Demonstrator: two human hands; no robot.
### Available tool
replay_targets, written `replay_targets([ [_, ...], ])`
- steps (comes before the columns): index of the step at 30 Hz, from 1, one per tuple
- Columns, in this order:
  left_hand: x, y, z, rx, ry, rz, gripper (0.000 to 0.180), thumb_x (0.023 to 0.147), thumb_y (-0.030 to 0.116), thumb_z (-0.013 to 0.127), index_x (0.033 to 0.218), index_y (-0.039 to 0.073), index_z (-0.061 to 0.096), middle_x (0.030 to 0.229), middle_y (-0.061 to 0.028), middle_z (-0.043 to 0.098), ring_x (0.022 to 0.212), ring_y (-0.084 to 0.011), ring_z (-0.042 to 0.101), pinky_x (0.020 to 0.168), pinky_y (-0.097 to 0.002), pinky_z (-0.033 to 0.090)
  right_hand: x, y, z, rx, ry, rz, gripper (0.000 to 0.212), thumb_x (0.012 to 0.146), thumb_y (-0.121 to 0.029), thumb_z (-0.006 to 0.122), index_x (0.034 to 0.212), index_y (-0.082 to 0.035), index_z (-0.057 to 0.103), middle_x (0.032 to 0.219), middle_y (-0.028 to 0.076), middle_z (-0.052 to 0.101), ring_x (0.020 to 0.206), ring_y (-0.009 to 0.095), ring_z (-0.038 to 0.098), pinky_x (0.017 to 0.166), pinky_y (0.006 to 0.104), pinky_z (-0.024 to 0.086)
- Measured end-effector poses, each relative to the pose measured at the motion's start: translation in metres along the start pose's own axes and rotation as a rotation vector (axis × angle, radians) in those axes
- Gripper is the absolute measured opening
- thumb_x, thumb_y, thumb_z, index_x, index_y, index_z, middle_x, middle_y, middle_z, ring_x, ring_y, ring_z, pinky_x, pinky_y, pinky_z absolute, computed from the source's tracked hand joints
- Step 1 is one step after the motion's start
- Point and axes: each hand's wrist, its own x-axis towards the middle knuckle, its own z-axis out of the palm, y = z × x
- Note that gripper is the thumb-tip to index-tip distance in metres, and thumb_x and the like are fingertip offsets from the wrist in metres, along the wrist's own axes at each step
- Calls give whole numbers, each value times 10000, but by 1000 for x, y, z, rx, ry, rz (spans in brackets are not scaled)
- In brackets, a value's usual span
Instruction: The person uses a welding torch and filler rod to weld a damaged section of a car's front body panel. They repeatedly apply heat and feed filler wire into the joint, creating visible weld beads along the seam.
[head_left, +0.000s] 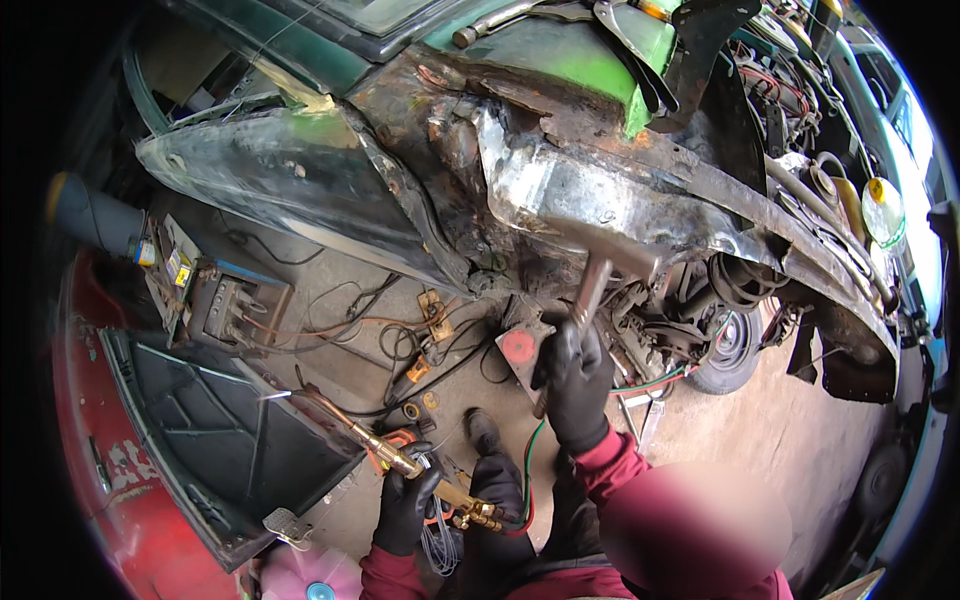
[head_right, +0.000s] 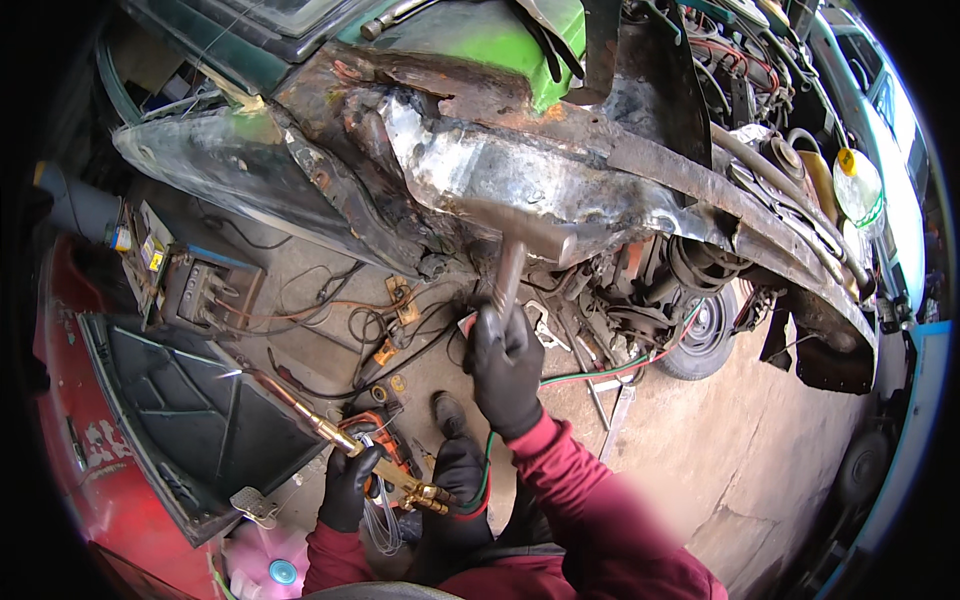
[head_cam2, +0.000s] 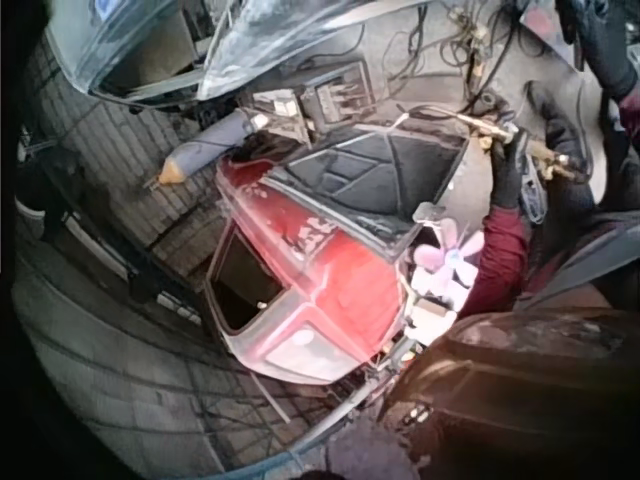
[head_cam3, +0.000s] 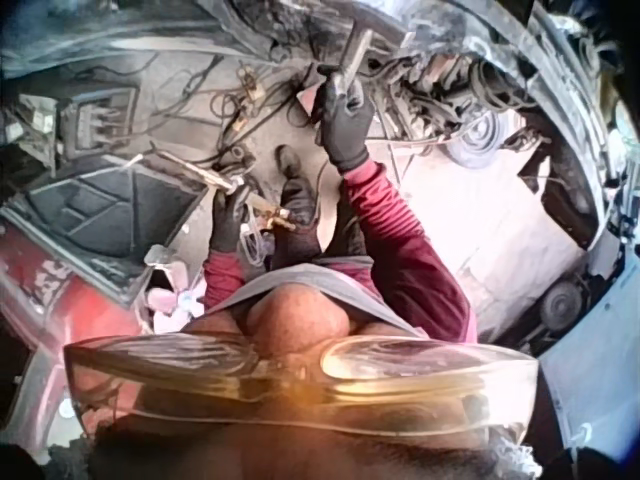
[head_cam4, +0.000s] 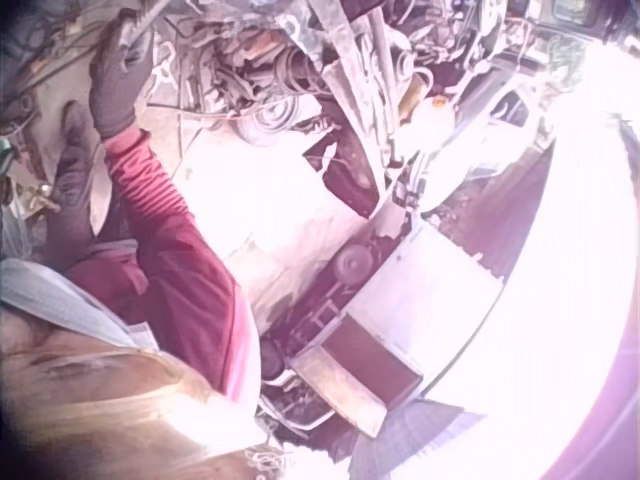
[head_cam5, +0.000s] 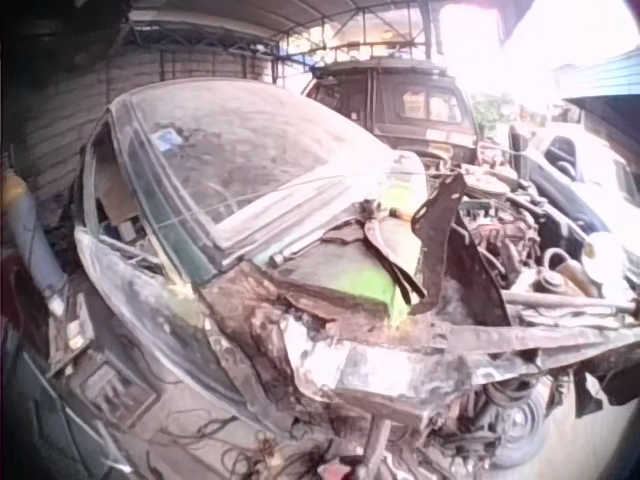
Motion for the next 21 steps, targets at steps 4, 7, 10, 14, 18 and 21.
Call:
replay_targets([
  [4,8,2,-4,-3,26,-33,384,1055,195,710,1405,70,611,983,12,651,642,-45,528,542,-237,406,23,-18,54,91,22,-82,267,1186,-298,553,1186,-46,643,698,-43,532,547,50,489,487,244,419],
  [7,16,1,-9,41,5,40,383,1055,204,719,1400,73,614,957,18,647,614,-40,501,527,-248,392,33,-21,83,234,11,-126,323,1200,-333,509,1193,-29,618,727,6,551,532,75,502,481,248,424],
  [10,21,3,-15,3,-10,-2,380,1056,216,730,1389,75,615,924,21,643,601,-34,488,523,-253,382,37,-23,98,188,3,-89,527,1182,-501,475,1255,4,609,725,38,535,504,131,534,459,282,453],
  [14,28,7,-21,14,4,-37,387,1060,238,740,1395,87,618,875,22,647,570,-34,489,501,-251,363,37,-21,113,209,44,-127,506,1195,-480,445,1212,-1,610,713,40,531,489,131,524,449,277,446],
  [18,33,12,-25,38,-8,-32,411,1062,258,747,1419,102,617,861,26,657,540,-35,482,480,-249,344,41,-18,121,190,33,-140,508,1202,-480,421,1177,-7,604,698,40,524,483,129,517,446,276,442],
  [21,34,13,-28,38,-10,-25,422,1061,270,752,1428,110,617,855,27,663,530,-36,479,476,-246,339,39,-18,122,195,34,-118,526,1200,-500,409,1166,-11,600,694,40,518,480,132,510,442,278,431],
])
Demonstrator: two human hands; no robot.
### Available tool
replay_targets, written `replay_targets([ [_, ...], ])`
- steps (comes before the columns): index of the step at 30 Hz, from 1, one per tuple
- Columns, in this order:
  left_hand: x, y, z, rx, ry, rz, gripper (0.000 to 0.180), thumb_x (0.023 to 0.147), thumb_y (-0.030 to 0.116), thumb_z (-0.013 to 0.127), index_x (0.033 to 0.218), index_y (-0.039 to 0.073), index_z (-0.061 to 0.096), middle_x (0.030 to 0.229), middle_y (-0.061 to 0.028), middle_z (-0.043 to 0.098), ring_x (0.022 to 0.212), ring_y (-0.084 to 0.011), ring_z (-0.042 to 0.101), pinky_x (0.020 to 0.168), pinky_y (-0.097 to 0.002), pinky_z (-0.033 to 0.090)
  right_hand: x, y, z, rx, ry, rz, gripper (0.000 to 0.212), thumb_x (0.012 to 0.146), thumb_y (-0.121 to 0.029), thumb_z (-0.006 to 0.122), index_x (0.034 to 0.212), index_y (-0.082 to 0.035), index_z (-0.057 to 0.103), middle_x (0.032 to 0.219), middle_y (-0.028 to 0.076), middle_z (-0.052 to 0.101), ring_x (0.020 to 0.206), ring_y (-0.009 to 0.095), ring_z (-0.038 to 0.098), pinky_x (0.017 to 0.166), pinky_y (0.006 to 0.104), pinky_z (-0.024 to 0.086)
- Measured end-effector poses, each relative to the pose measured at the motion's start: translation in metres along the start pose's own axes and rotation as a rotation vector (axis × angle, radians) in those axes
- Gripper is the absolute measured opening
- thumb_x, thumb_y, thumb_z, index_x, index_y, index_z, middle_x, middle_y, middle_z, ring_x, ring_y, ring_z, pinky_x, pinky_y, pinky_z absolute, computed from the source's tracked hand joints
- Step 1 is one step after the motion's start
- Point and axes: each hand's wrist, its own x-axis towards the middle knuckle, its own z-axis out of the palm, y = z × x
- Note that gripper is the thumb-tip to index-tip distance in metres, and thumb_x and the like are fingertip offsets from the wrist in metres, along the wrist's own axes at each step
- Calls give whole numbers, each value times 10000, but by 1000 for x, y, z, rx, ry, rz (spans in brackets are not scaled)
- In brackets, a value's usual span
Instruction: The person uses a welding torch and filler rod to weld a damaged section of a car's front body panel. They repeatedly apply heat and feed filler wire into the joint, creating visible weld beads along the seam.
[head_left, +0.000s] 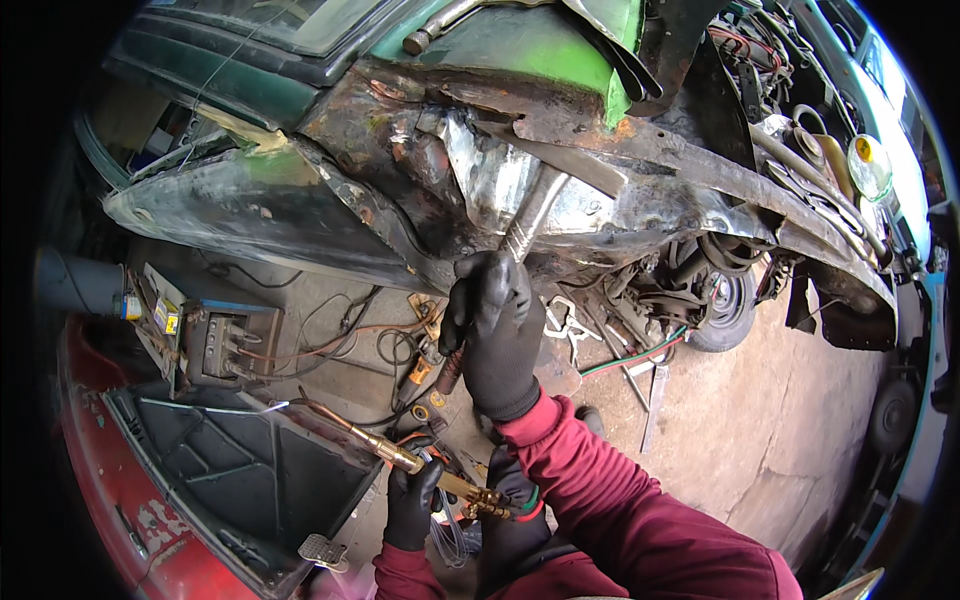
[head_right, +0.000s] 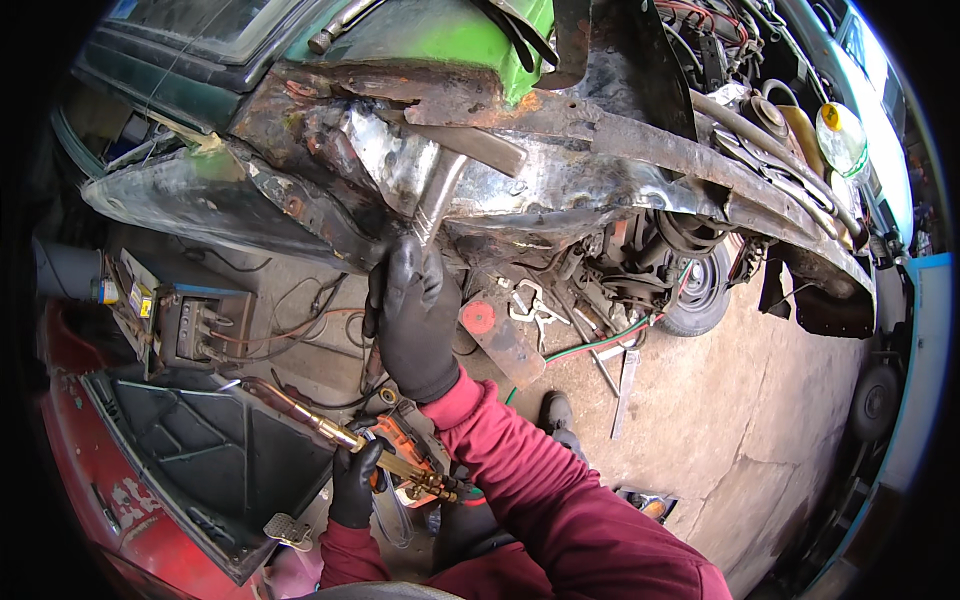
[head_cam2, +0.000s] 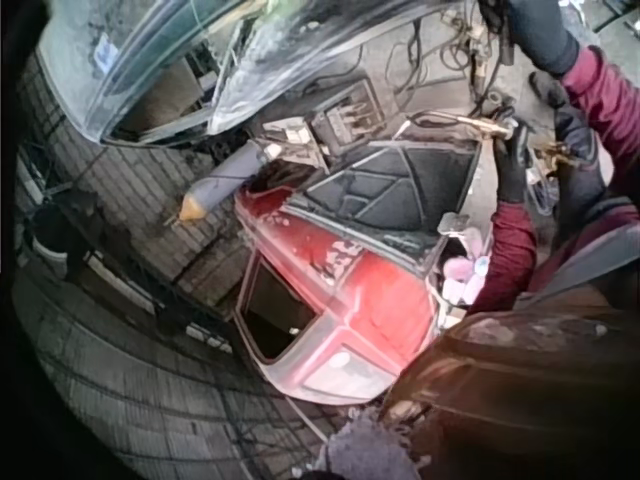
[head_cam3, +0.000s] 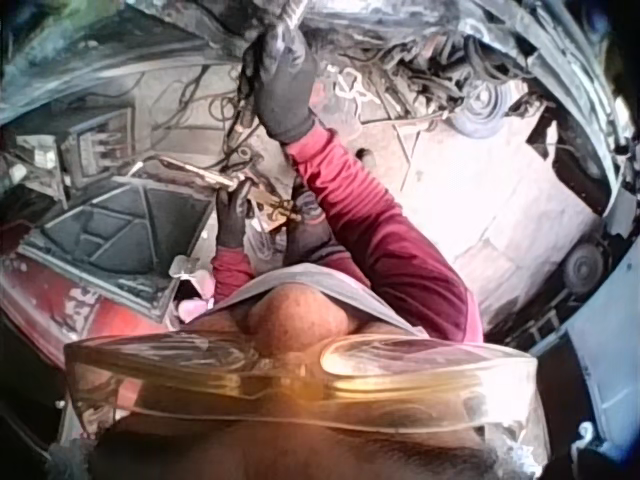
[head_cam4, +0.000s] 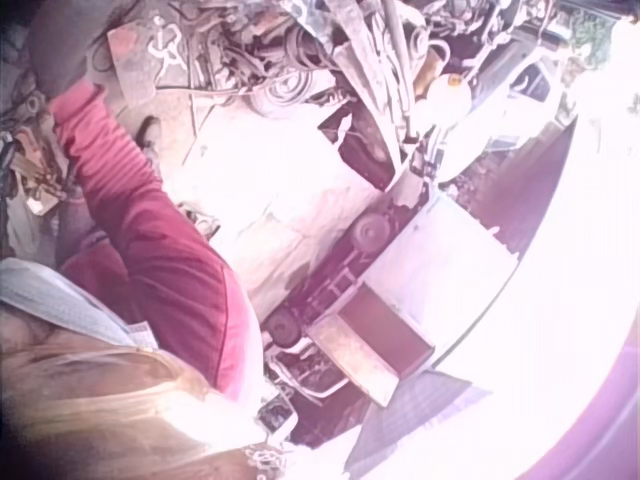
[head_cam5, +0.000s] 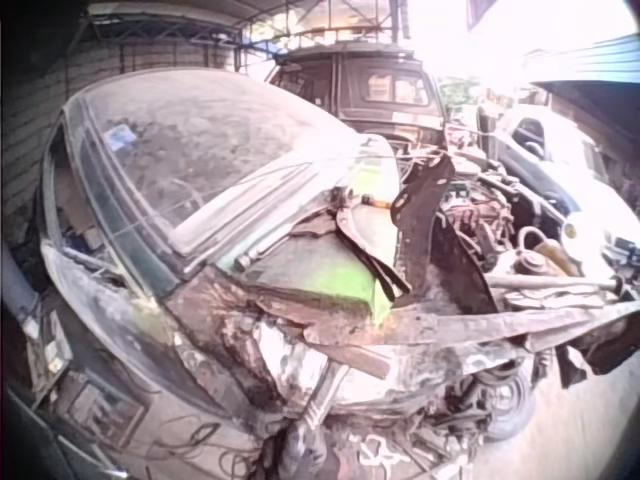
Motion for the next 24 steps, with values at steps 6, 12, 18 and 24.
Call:
replay_targets([
  [6,4,-3,-5,6,-22,-13,402,1058,277,761,1401,116,627,818,25,671,517,-40,487,474,-246,338,0,-2,5,-71,7,-10,542,1197,-521,404,1143,-20,602,685,40,510,483,137,503,452,289,416],
  [12,4,-2,-7,8,-21,-4,338,1055,297,764,1308,111,640,800,12,678,521,-45,517,472,-245,345,1,4,10,-69,28,61,566,1194,-548,386,1111,-26,589,670,38,509,487,134,505,462,286,422],
  [18,3,2,-6,-3,-33,-19,351,1052,298,756,1313,102,629,805,-1,684,534,-59,562,467,-243,363,3,8,9,-12,7,46,548,1193,-533,405,1101,-24,586,681,43,525,484,133,506,465,278,427],
  [24,4,-3,-3,-42,2,-10,394,1055,260,729,1383,102,579,864,-10,693,557,-69,603,467,-232,384,2,8,7,-42,6,7,557,1185,-547,419,1099,-26,595,678,42,520,490,134,514,460,283,431],
])
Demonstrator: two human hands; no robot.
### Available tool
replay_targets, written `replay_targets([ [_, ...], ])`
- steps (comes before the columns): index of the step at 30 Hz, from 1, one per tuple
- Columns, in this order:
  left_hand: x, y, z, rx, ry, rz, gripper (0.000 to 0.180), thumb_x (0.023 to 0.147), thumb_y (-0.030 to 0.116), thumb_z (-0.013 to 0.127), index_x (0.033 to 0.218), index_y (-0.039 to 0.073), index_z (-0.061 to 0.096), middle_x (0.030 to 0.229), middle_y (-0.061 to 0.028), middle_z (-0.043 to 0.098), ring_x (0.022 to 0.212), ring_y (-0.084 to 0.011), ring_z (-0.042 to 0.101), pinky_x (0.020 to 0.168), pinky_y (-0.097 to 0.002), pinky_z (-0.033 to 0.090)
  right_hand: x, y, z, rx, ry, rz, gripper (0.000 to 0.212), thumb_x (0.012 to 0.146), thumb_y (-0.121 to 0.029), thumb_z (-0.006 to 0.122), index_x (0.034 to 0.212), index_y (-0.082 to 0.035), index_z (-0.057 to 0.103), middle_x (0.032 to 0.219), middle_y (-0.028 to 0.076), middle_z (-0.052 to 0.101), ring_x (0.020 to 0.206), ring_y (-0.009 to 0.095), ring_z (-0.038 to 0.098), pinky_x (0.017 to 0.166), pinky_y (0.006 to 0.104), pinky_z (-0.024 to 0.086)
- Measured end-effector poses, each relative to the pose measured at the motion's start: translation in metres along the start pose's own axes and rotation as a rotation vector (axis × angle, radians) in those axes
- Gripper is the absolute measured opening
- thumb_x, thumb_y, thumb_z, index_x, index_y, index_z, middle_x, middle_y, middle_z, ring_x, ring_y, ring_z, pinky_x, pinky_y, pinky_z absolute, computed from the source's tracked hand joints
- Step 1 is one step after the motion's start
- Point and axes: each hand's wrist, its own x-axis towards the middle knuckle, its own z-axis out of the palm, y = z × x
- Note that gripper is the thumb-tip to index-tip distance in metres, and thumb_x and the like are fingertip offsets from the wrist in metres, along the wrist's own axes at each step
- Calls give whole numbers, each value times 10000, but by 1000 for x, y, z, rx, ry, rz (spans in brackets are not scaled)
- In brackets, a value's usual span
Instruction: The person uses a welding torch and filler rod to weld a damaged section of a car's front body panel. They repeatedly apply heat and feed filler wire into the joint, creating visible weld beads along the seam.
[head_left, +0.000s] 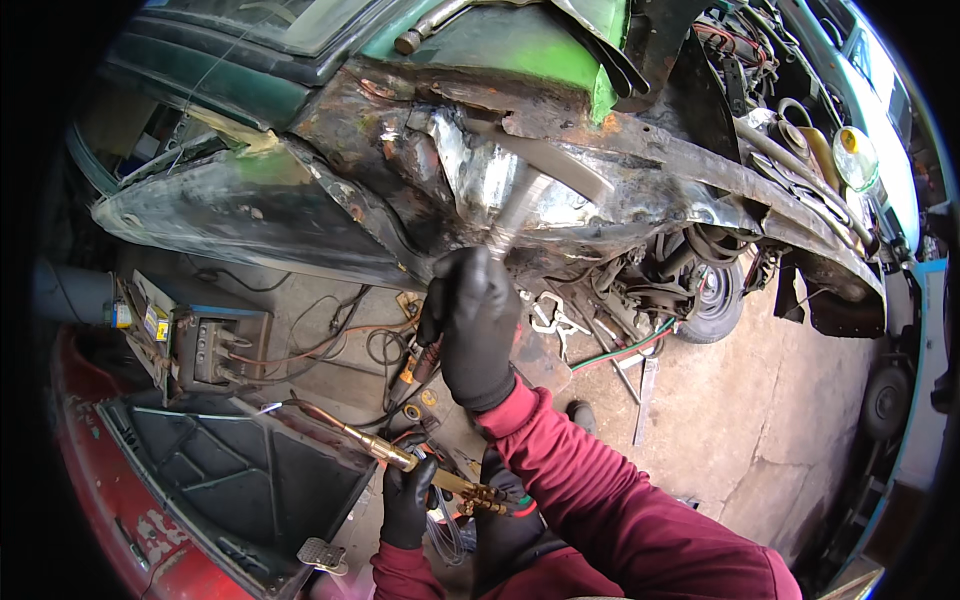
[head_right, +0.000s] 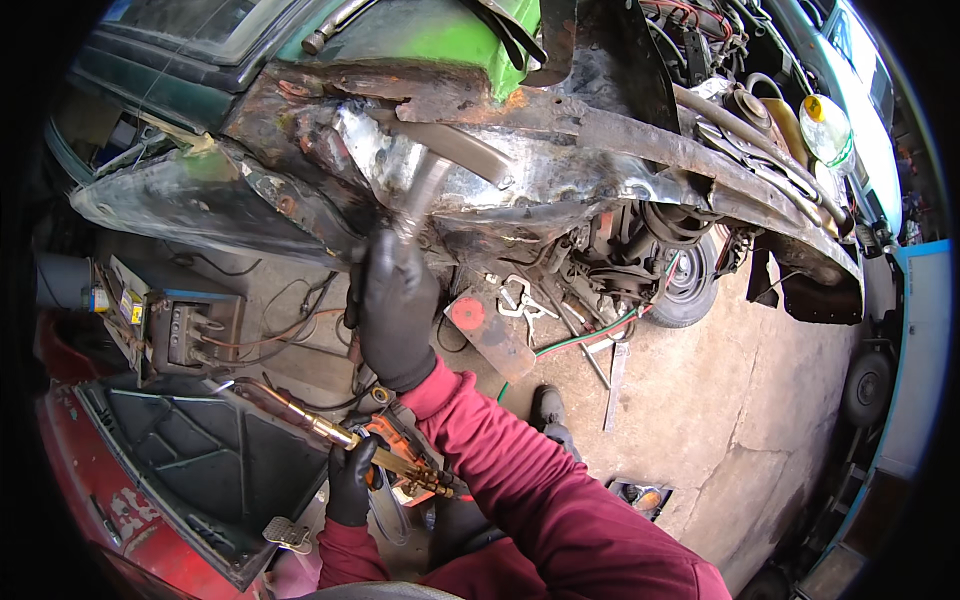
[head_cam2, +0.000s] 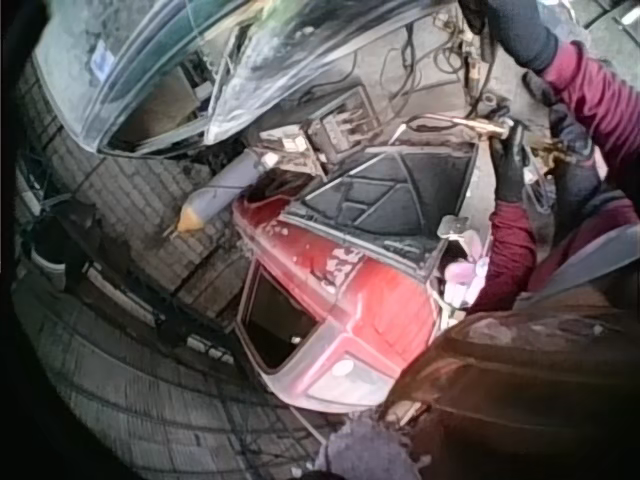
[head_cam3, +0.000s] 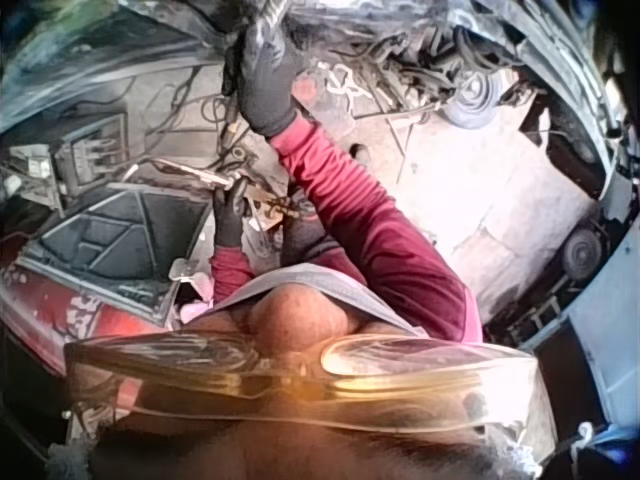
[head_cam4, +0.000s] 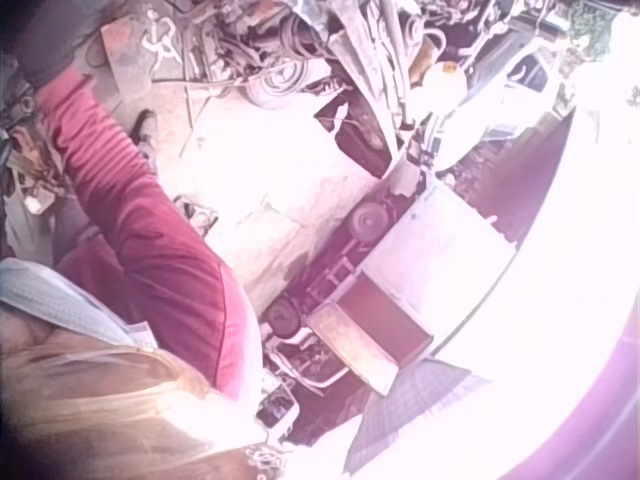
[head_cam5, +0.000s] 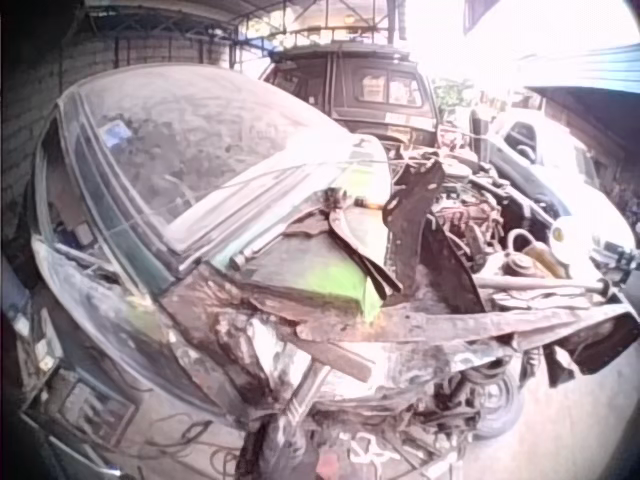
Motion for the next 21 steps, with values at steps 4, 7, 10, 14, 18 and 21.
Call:
replay_targets([
  [4,1,-3,-2,40,-32,26,412,1055,252,725,1407,104,570,877,1,684,576,-63,618,466,-229,381,-2,1,-1,31,21,-9,546,1191,-534,408,1091,-29,590,671,48,513,491,139,516,458,281,432],
  [7,1,-2,-3,20,-46,22,414,1060,248,720,1416,101,568,882,0,689,575,-63,616,466,-228,384,-1,2,-3,59,62,-12,541,1192,-530,407,1086,-31,585,667,49,511,485,139,514,456,282,435],
  [10,1,0,-4,25,-62,53,404,1062,241,719,1409,97,572,891,-9,691,574,-68,617,468,-227,387,1,4,-4,-3,41,7,537,1194,-526,407,1082,-31,583,662,46,509,479,140,509,453,286,433],
  [14,0,2,-5,4,-62,6,426,1061,227,718,1434,89,563,927,-21,694,587,-73,623,474,-227,393,1,7,-6,37,40,-3,548,1196,-531,393,1070,-33,583,654,41,510,471,142,506,449,285,427],
  [18,1,1,-2,-12,-60,11,431,1059,227,719,1436,90,563,940,-24,690,597,-75,624,482,-228,399,5,11,-7,-100,41,-21,535,1181,-542,446,1071,-38,590,666,42,528,478,138,511,448,287,423],
  [21,2,1,2,-5,-42,24,448,1057,227,721,1453,95,558,939,-18,681,597,-72,612,488,-228,400,0,11,-11,102,38,22,533,1174,-548,467,1074,-40,594,670,40,530,484,134,510,446,289,416],
])
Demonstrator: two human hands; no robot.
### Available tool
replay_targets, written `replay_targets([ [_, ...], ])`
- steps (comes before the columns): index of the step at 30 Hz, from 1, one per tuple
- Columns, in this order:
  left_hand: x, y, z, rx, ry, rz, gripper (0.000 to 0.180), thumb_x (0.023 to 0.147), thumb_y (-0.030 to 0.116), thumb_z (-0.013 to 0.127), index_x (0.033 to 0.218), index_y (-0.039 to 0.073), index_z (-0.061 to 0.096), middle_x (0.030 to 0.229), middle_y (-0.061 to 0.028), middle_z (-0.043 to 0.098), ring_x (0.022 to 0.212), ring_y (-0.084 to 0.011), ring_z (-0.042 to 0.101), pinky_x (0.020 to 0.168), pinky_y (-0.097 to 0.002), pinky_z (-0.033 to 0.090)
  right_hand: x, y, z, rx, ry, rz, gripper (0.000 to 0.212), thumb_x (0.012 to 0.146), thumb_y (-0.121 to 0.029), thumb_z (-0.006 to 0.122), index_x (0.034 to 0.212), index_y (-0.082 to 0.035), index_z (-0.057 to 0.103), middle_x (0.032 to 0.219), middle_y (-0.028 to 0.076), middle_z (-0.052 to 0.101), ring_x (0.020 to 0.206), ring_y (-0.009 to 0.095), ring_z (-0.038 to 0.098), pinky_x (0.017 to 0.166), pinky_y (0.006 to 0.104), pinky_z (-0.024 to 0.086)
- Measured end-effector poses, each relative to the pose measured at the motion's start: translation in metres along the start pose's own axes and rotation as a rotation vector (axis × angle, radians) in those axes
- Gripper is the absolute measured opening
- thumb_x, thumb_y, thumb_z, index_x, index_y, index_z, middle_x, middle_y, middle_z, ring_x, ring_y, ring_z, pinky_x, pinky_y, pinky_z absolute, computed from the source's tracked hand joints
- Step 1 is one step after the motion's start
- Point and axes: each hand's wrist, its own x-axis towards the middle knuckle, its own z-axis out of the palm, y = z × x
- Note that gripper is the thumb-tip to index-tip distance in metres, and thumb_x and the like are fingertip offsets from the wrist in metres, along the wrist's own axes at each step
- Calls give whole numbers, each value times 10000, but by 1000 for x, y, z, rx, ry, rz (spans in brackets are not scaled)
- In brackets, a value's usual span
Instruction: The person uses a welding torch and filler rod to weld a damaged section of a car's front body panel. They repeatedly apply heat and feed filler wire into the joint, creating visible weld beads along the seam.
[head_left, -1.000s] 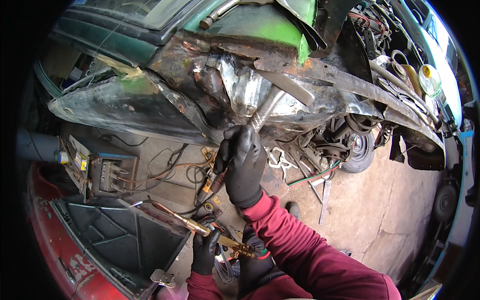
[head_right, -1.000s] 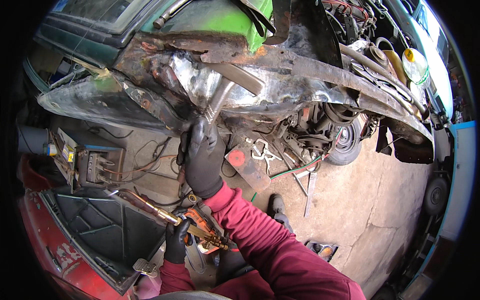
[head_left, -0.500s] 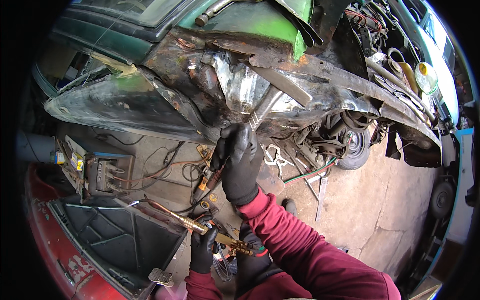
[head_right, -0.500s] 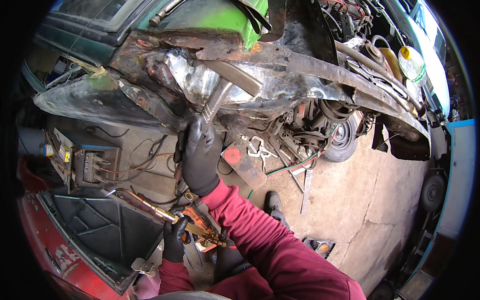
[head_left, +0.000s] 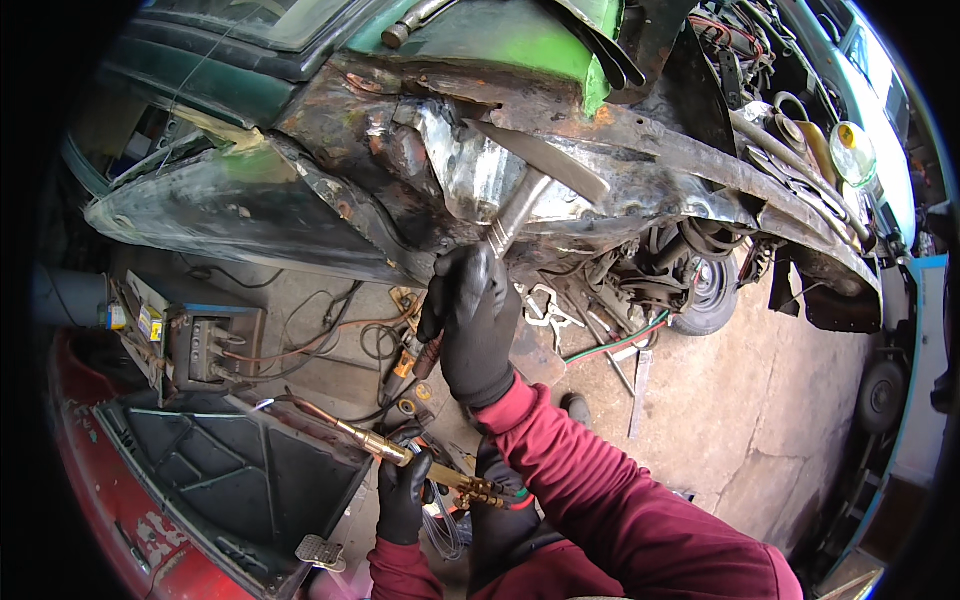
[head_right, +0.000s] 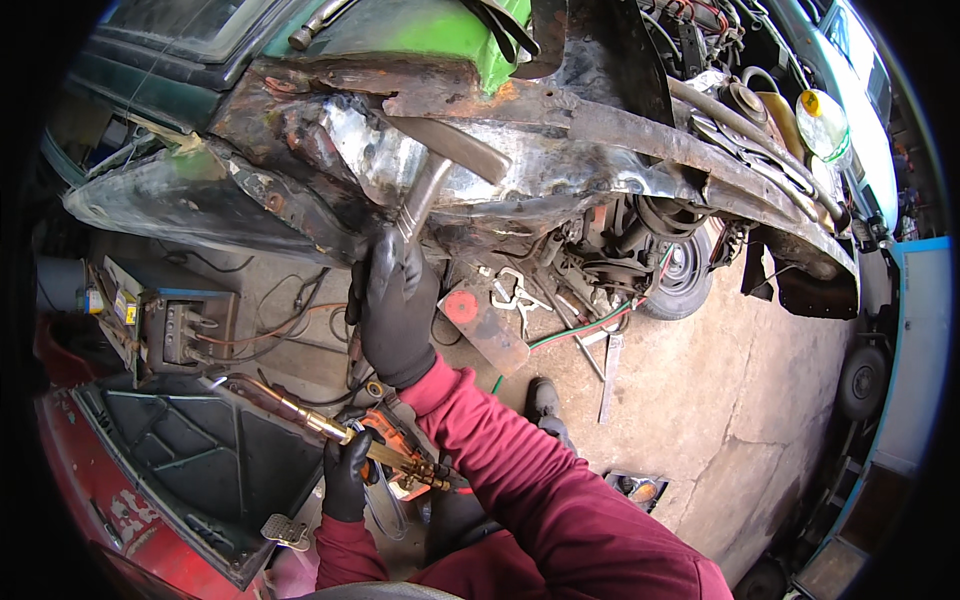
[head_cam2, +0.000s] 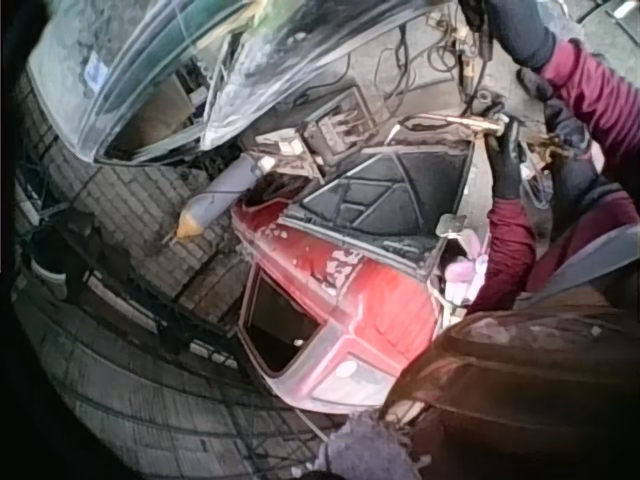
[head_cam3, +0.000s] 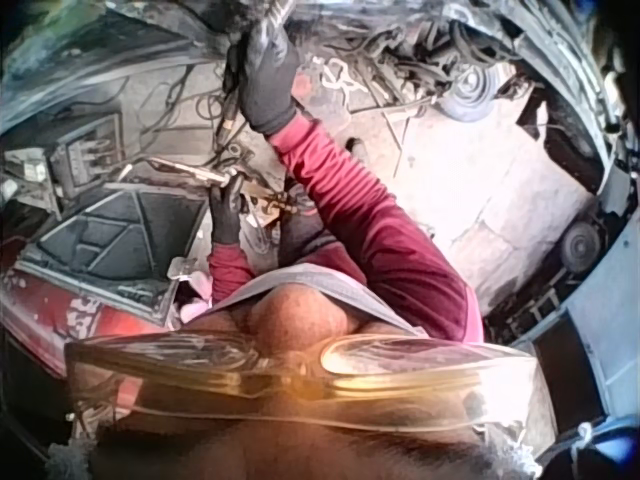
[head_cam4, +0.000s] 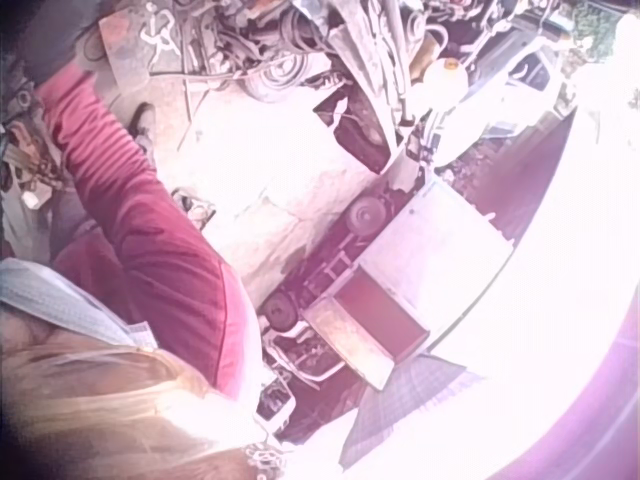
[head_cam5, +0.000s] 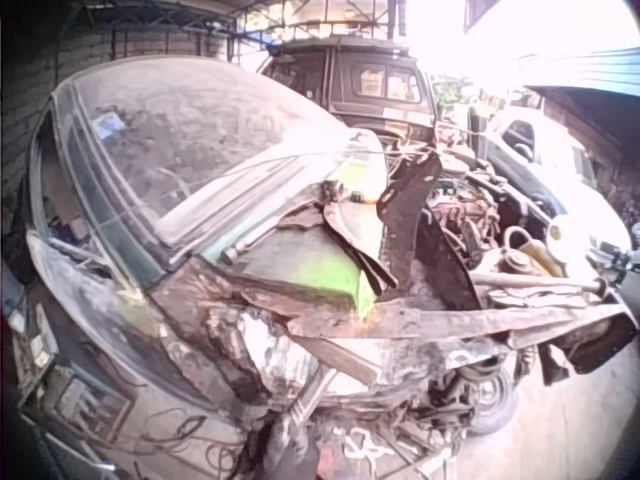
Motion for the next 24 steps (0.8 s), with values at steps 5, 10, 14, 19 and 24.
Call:
replay_targets([
  [5,2,2,3,3,-4,-25,477,1055,228,723,1479,102,544,935,-6,670,596,-62,595,489,-227,393,-1,-2,0,-62,-8,-13,538,1173,-555,460,1093,-41,596,665,35,523,488,130,510,449,284,424],
  [10,2,3,5,36,-5,-8,440,1056,240,727,1438,106,556,884,-4,670,574,-59,585,485,-226,386,2,-6,-1,-119,-25,23,527,1177,-545,457,1103,-42,598,661,32,521,485,130,509,454,287,433],
  [14,1,6,10,-2,34,0,319,1057,242,729,1310,107,590,838,-1,670,554,-60,576,474,-234,378,2,-5,-3,-74,-21,-13,503,1176,-523,483,1066,-48,607,670,34,544,478,123,497,449,290,425],
  [19,-4,12,15,37,11,28,219,1060,238,730,1177,100,608,824,-11,683,528,-64,566,468,-243,372,-10,-11,-23,-189,0,89,346,1169,-356,557,1010,-53,600,733,-3,539,612,88,467,548,299,398],
  [24,-18,14,21,-7,108,15,217,1060,234,741,1174,108,607,831,-8,660,524,-64,519,463,-254,365,-66,-76,-85,-685,-173,-64,257,1174,-225,490,1200,-21,644,752,-27,570,616,79,514,550,272,429],
])
